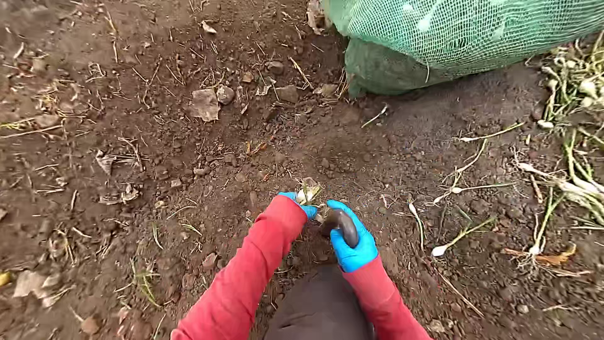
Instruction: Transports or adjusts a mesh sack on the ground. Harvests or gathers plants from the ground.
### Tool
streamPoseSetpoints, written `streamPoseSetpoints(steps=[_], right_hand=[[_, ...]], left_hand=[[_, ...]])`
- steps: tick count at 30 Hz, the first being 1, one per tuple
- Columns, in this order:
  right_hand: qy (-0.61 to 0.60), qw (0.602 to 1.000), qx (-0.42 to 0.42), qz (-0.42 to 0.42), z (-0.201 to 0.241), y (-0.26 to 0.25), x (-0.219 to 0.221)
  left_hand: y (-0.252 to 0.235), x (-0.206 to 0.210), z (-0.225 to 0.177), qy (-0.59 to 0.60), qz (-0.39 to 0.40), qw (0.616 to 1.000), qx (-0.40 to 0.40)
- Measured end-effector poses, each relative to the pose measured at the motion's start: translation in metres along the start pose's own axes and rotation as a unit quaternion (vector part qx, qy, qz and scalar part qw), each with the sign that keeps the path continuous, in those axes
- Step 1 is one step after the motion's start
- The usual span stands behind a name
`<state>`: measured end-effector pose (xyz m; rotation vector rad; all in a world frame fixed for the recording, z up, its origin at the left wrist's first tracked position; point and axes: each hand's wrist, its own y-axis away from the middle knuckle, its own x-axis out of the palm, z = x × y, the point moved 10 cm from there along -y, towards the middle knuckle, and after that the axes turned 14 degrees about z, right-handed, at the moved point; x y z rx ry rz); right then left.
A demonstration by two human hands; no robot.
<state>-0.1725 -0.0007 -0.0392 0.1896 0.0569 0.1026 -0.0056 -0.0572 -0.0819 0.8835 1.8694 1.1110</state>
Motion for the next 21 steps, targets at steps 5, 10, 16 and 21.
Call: streamPoseSetpoints(steps=[5,10,16,21], right_hand=[[-0.017,0.999,0.033,-0.015,0.093,-0.003,-0.052],[0.085,0.994,0.039,-0.050,0.036,-0.036,-0.064],[-0.014,0.999,-0.011,-0.047,0.122,-0.089,-0.045],[0.028,0.998,0.041,0.026,0.005,-0.081,0.012]], left_hand=[[-0.049,0.075,-0.025,-0.186,0.140,0.972,0.041],[-0.043,-0.029,-0.004,0.023,-0.138,0.981,0.136],[-0.048,-0.031,0.075,0.273,0.042,0.961,0.008],[-0.043,-0.081,-0.001,0.028,-0.037,0.995,0.088]])
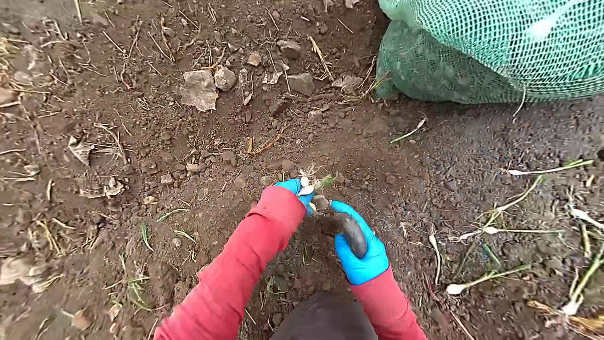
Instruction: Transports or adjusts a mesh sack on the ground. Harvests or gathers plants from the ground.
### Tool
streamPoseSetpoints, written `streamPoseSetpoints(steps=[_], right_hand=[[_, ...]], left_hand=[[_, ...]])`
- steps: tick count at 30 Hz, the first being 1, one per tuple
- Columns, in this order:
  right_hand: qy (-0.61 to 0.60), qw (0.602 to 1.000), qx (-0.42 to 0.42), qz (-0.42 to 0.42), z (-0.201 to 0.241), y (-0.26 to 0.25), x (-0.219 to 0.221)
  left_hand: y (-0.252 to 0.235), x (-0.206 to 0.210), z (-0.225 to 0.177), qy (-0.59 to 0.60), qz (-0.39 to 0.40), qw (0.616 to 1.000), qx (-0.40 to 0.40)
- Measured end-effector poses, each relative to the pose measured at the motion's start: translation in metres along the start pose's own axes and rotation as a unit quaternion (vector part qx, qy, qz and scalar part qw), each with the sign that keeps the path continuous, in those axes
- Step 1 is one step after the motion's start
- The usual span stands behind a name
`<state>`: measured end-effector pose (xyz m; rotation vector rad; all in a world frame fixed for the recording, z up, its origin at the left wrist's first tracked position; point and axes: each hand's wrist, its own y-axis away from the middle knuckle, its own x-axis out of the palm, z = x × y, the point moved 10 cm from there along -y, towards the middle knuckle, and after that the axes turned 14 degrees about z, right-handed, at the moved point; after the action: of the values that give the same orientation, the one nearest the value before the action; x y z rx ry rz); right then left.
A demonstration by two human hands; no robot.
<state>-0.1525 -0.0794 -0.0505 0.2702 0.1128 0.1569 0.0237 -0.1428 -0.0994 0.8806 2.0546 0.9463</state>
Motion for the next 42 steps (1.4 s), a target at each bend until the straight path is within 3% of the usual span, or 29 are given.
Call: streamPoseSetpoints(steps=[2,3,4,5,6,7,9,10,12,14,16,18,20,21,23,25,26,27,29,31,33,34,36,37,38,39,40,41,42], right_hand=[[-0.018,1.000,-0.024,0.009,0.029,0.001,-0.010],[-0.040,0.999,-0.025,0.014,0.053,0.006,-0.023],[-0.061,0.998,-0.012,0.012,0.073,0.013,-0.038],[-0.065,0.998,-0.006,0.004,0.083,0.012,-0.053],[-0.052,0.999,-0.011,-0.010,0.082,0.007,-0.062],[-0.024,0.999,-0.025,-0.028,0.069,0.003,-0.066],[0.057,0.998,-0.025,-0.025,0.029,-0.012,-0.061],[0.076,0.997,-0.003,-0.015,0.019,-0.020,-0.057],[0.066,0.998,0.005,-0.016,0.049,-0.038,-0.057],[-0.022,0.998,-0.060,-0.027,0.107,-0.059,-0.063],[-0.071,0.993,-0.078,-0.060,0.140,-0.089,-0.062],[-0.070,0.991,-0.072,-0.090,0.105,-0.118,-0.042],[-0.026,0.997,-0.059,-0.030,0.037,-0.136,-0.002],[-0.014,0.999,-0.040,-0.004,0.016,-0.131,0.012],[-0.025,0.999,-0.042,-0.013,0.039,-0.119,0.009],[-0.074,0.995,-0.064,-0.025,0.092,-0.100,-0.015],[-0.101,0.991,-0.093,-0.009,0.105,-0.094,-0.025],[-0.103,0.988,-0.116,-0.005,0.105,-0.090,-0.032],[-0.073,0.993,-0.084,-0.047,0.064,-0.085,-0.033],[-0.034,0.998,0.003,-0.051,0.009,-0.072,-0.014],[-0.034,0.998,0.006,-0.058,0.014,-0.059,-0.017],[-0.058,0.996,-0.009,-0.072,0.033,-0.052,-0.029],[-0.089,0.992,-0.020,-0.089,0.070,-0.029,-0.066],[-0.078,0.992,-0.029,-0.098,0.081,-0.022,-0.085],[-0.050,0.992,-0.040,-0.105,0.083,-0.018,-0.100],[-0.009,0.992,-0.049,-0.119,0.074,-0.018,-0.109],[0.043,0.989,-0.050,-0.129,0.057,-0.019,-0.113],[0.081,0.987,-0.025,-0.140,0.037,-0.021,-0.115],[0.093,0.985,0.010,-0.148,0.024,-0.024,-0.118]], left_hand=[[-0.035,0.040,-0.030,-0.127,0.112,0.985,-0.028],[-0.045,0.067,-0.022,-0.185,0.053,0.981,0.025],[-0.041,0.088,-0.010,-0.228,-0.116,0.959,0.123],[-0.035,0.095,0.001,-0.174,0.000,0.985,-0.001],[-0.027,0.088,0.010,-0.097,0.025,0.992,-0.077],[-0.016,0.074,0.013,-0.034,-0.030,0.995,-0.093],[0.001,0.036,0.003,0.041,-0.191,0.980,-0.023],[0.005,0.021,-0.005,0.058,-0.220,0.974,0.010],[-0.012,0.003,0.000,0.080,-0.162,0.984,-0.009],[-0.022,-0.007,0.033,0.118,-0.075,0.986,-0.094],[-0.015,-0.038,0.049,0.127,-0.046,0.982,-0.133],[-0.021,-0.085,0.032,0.074,-0.069,0.988,-0.118],[-0.061,-0.107,0.002,-0.070,-0.050,0.991,-0.104],[-0.083,-0.096,-0.014,-0.145,0.002,0.982,-0.119],[-0.114,-0.068,-0.040,-0.235,0.080,0.959,-0.133],[-0.115,-0.055,-0.025,-0.189,0.058,0.975,-0.100],[-0.101,-0.058,-0.011,-0.111,0.021,0.992,-0.060],[-0.084,-0.069,0.002,-0.039,-0.029,0.999,-0.020],[-0.050,-0.086,-0.008,-0.027,-0.059,0.998,0.013],[-0.040,-0.058,-0.049,-0.142,0.071,0.987,-0.004],[-0.069,0.008,-0.060,-0.290,0.205,0.934,-0.038],[-0.083,0.034,-0.050,-0.320,0.224,0.920,-0.039],[-0.081,0.060,-0.034,-0.321,0.147,0.934,0.050],[-0.071,0.048,-0.034,-0.278,0.038,0.950,0.134],[-0.051,0.024,-0.040,-0.230,-0.111,0.941,0.220],[-0.033,-0.002,-0.048,-0.188,-0.234,0.918,0.261],[-0.026,-0.026,-0.060,-0.154,-0.291,0.909,0.256],[-0.034,-0.042,-0.078,-0.135,-0.269,0.929,0.217],[-0.059,-0.050,-0.097,-0.134,-0.174,0.964,0.152]])
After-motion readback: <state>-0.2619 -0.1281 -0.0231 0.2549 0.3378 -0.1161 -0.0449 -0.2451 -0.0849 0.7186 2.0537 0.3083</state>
